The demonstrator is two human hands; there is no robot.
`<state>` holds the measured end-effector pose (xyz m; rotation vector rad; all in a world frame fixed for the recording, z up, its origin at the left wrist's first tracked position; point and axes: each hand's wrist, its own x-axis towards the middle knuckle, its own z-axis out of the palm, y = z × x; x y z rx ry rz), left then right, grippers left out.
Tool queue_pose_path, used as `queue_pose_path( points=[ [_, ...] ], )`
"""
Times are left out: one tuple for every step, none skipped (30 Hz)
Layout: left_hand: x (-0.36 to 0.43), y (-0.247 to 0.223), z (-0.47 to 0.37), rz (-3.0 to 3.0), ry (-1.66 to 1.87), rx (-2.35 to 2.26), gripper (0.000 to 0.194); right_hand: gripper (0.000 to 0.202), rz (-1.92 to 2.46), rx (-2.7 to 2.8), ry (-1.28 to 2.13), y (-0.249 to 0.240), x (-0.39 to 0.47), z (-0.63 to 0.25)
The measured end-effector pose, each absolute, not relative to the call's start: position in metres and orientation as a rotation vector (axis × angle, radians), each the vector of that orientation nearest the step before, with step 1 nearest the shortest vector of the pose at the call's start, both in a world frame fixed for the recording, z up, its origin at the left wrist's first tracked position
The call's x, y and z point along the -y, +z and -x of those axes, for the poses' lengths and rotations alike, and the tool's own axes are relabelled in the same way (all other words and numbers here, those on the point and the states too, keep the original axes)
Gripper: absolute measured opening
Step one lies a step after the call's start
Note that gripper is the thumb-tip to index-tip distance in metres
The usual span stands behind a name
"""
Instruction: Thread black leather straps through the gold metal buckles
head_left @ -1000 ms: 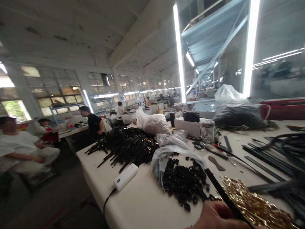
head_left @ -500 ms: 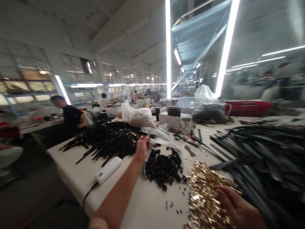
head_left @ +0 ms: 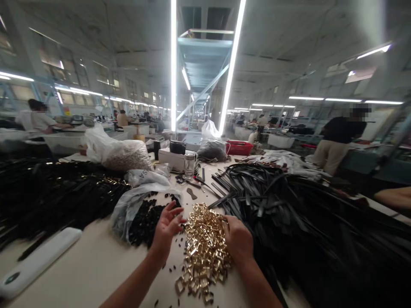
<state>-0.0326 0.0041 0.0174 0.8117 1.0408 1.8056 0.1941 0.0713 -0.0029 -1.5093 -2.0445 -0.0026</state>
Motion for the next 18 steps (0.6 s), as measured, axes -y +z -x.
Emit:
queue_pose_path(
  points=[
    [-0.002,0.011,0.021,-0.872,1.782,-1.039,0.056,0.020,1.611,2.055,-0.113,-0.002,-0.074,-0.199],
    [0.001,0.006,0.013,-0.928,1.758,-1.037,0.056,0.020,1.702,2.063,-0.210,-0.001,-0.077,-0.203],
    [0.003,0.001,0.007,-0.975,1.736,-1.033,0.056,0.020,1.777,2.073,-0.285,-0.001,-0.079,-0.207],
    [0.004,-0.003,0.004,-1.011,1.712,-1.028,0.055,0.018,1.830,2.084,-0.334,0.000,-0.080,-0.209],
    [0.005,-0.006,0.003,-1.034,1.690,-1.024,0.054,0.014,1.862,2.098,-0.359,0.000,-0.080,-0.211],
    [0.005,-0.008,0.003,-1.044,1.673,-1.021,0.054,0.011,1.877,2.109,-0.365,0.000,-0.080,-0.211],
    [0.005,-0.010,0.004,-1.043,1.662,-1.019,0.053,0.011,1.881,2.115,-0.358,0.000,-0.080,-0.212],
    [0.004,-0.011,0.006,-1.035,1.653,-1.020,0.053,0.011,1.877,2.116,-0.338,0.000,-0.081,-0.212],
    [0.002,-0.012,0.008,-1.019,1.642,-1.023,0.052,0.013,1.866,2.113,-0.304,0.001,-0.081,-0.212],
    [0.000,-0.012,0.009,-0.998,1.629,-1.027,0.052,0.015,1.846,2.101,-0.260,0.002,-0.081,-0.212],
    [-0.002,-0.013,0.011,-0.969,1.612,-1.034,0.053,0.018,1.814,2.082,-0.208,0.003,-0.081,-0.212],
    [-0.004,-0.014,0.012,-0.933,1.592,-1.043,0.054,0.020,1.765,2.060,-0.146,0.004,-0.081,-0.213],
    [-0.005,-0.014,0.013,-0.890,1.571,-1.057,0.056,0.021,1.694,2.037,-0.068,0.006,-0.081,-0.213],
    [-0.007,-0.014,0.013,-0.842,1.551,-1.074,0.059,0.021,1.603,2.013,0.021,0.008,-0.081,-0.213],
    [-0.008,-0.014,0.014,-0.794,1.535,-1.094,0.062,0.021,1.496,1.990,0.118,0.010,-0.081,-0.212],
    [-0.009,-0.012,0.015,-0.752,1.523,-1.112,0.065,0.020,1.381,1.971,0.222,0.013,-0.080,-0.211],
    [-0.010,-0.011,0.016,-0.717,1.517,-1.126,0.068,0.019,1.265,1.959,0.332,0.015,-0.079,-0.209],
    [-0.011,-0.009,0.018,-0.691,1.517,-1.129,0.071,0.018,1.160,1.954,0.444,0.017,-0.077,-0.207]
  ],
)
